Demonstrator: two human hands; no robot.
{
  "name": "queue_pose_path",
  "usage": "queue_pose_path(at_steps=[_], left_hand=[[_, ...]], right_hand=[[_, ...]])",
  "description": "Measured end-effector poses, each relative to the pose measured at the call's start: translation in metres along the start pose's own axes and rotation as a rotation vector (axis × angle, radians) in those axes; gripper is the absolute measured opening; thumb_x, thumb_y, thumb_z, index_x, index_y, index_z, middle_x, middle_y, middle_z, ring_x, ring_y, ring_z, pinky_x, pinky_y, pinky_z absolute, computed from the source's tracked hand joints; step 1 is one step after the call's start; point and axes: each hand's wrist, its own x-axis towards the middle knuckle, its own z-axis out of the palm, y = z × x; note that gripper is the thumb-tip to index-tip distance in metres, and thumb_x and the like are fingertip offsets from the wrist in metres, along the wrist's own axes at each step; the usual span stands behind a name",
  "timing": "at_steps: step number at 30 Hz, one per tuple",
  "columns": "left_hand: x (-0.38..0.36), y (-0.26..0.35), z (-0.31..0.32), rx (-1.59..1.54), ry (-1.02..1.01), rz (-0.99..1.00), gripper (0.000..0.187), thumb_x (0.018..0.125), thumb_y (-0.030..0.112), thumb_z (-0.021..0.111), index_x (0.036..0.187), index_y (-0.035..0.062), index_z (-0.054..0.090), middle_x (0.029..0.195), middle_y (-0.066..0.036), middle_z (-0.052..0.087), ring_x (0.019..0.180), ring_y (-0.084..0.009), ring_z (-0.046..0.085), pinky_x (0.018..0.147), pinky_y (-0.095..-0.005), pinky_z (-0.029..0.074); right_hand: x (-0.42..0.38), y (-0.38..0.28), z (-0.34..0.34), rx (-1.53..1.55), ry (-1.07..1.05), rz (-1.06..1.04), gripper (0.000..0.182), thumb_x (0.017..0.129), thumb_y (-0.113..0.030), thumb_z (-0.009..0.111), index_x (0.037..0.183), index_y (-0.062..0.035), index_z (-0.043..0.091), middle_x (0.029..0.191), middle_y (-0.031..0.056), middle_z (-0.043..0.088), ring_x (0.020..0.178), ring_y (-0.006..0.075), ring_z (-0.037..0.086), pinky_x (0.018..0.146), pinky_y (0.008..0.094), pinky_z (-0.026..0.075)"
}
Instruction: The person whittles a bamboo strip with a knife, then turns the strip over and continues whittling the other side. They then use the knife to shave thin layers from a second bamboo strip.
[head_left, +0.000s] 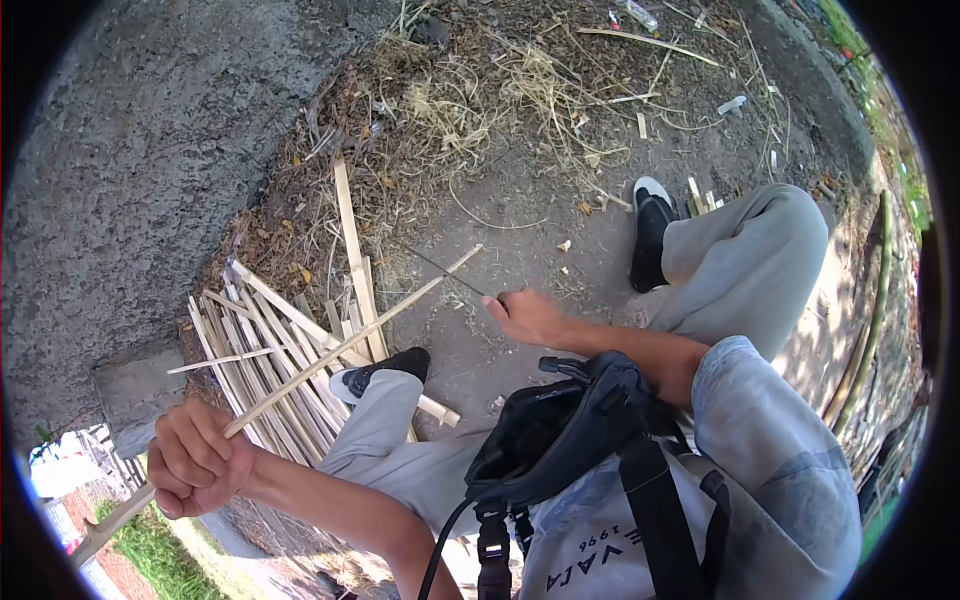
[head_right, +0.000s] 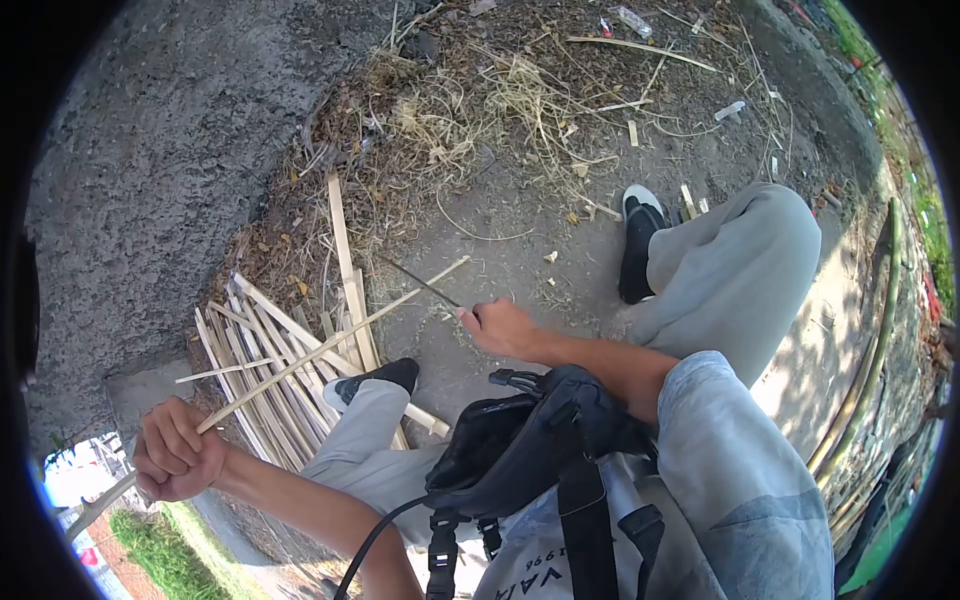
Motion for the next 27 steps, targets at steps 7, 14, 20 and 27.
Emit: queue_pose_path(at_steps=[7, 14, 20, 27], left_hand=[[-0.001, 0.002, -0.002, 0.034, -0.008, 0.014, 0.049, 0.085, 0.015, 0.062, 0.048, 0.0196, 0.029, 0.035, 0.008, 0.034, 0.026, -0.0004, 0.024, 0.029, -0.0147, 0.021], [0.006, -0.004, 0.012, 0.37, 0.449, 0.084, 0.051, 0.093, 0.017, 0.052, 0.054, 0.0216, 0.019, 0.042, 0.006, 0.017, 0.038, -0.0066, 0.009, 0.041, -0.024, 0.013], [0.02, -0.027, 0.028, 0.849, 1.045, 0.361, 0.056, 0.098, 0.023, 0.052, 0.058, 0.0206, 0.013, 0.051, 0.005, 0.01, 0.048, -0.009, 0.006, 0.048, -0.0291, 0.009], [0.023, -0.039, 0.031, 0.959, 1.121, 0.428, 0.049, 0.099, 0.031, 0.05, 0.063, 0.0188, 0.018, 0.054, 0.004, 0.017, 0.049, -0.0092, 0.011, 0.047, -0.0272, 0.01]], right_hand=[[0.013, 0.053, -0.002, -0.095, 0.016, 0.233, 0.059, 0.098, -0.046, 0.037, 0.086, 0.0033, 0.067, 0.076, 0.0303, 0.063, 0.08, 0.0503, 0.062, 0.08, 0.0536, 0.051], [-0.005, 0.013, 0.008, 0.008, 0.042, -0.017, 0.06, 0.098, -0.045, 0.036, 0.084, 0.0045, 0.068, 0.081, 0.0322, 0.064, 0.082, 0.0495, 0.063, 0.081, 0.0527, 0.051], [0.012, 0.071, 0.009, -0.033, 0.029, 0.163, 0.059, 0.099, -0.045, 0.036, 0.085, 0.0032, 0.068, 0.08, 0.0325, 0.063, 0.083, 0.0503, 0.062, 0.082, 0.0539, 0.05], [-0.015, -0.003, 0.0, 0.043, 0.024, -0.03, 0.059, 0.098, -0.045, 0.037, 0.086, 0.004, 0.067, 0.08, 0.0315, 0.063, 0.082, 0.0501, 0.062, 0.081, 0.0537, 0.05]])
